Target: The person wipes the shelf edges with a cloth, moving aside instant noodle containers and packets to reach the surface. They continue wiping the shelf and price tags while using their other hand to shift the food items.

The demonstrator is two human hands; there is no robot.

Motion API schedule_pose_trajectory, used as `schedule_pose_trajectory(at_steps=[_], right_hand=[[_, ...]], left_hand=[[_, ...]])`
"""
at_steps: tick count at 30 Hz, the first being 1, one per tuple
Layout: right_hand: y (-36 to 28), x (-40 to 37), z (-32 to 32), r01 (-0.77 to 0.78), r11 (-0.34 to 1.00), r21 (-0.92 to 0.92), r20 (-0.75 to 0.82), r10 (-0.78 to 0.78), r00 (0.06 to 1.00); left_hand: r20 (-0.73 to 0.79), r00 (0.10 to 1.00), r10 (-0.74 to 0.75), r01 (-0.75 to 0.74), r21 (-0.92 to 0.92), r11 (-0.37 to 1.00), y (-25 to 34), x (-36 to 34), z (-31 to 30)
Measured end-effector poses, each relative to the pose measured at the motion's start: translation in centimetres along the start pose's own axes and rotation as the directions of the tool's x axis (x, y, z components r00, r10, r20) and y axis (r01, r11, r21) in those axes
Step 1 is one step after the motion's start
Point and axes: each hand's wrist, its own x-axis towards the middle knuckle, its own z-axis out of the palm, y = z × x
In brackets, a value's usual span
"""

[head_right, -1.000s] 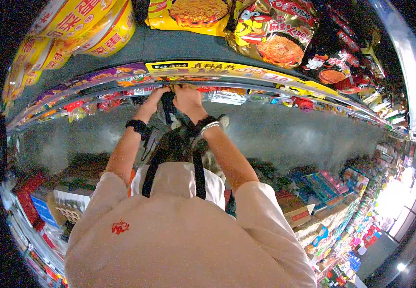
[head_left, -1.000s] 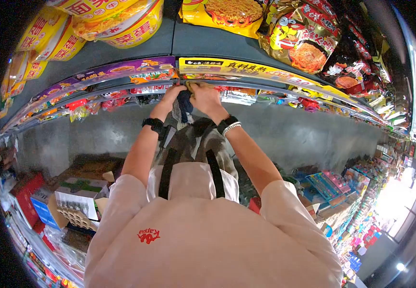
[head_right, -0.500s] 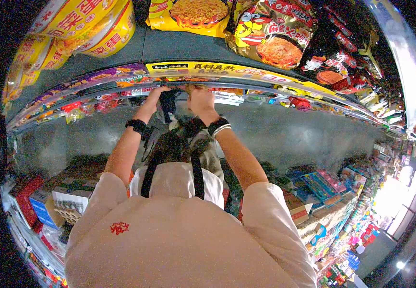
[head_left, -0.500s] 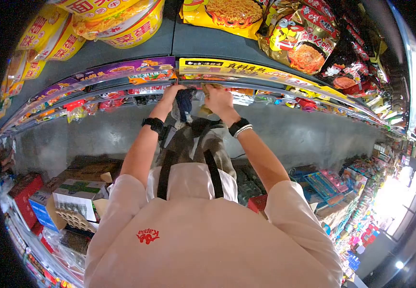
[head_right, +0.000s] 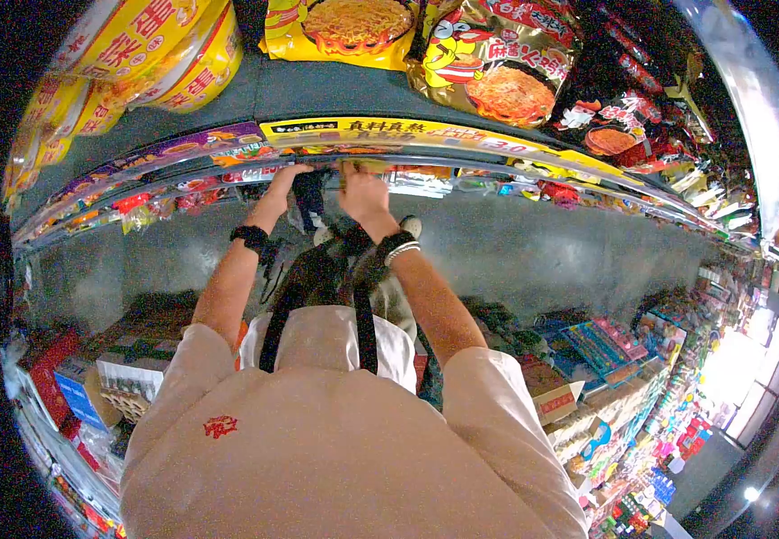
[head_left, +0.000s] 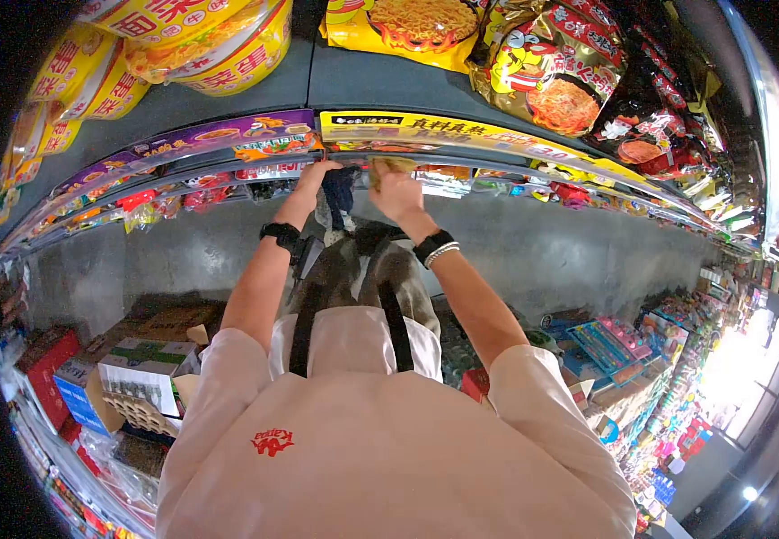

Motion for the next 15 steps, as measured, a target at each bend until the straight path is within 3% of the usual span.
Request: schedule_pose_trajectory(at_steps=[4,8,11,15], right_hand=[[-0.8,0.1,-0.6,0.047,0.998,0.035,0.017,-0.047,0.999],[3.0,-0.8,-1.5,0.089,0.996,-0.012,0.031,-0.089,0.996],[5.1,-1.4,-2.4,0.099,0.988,-0.118,0.030,-0.096,0.995],[3.8,-0.8,-1.9,0.063,0.991,-0.121,0.102,-0.050,0.994]], left_hand=[[0.081,0.996,0.037,-0.033,-0.047,0.998,-0.2,-0.5,-0.1],[0.103,0.994,0.031,-0.026,-0.045,0.999,0.0,-0.9,0.0],[0.073,0.997,0.036,-0.034,-0.030,0.999,0.0,-1.2,0.1],[-0.020,1.000,0.023,-0.023,0.011,1.000,0.0,-1.1,0.4]])
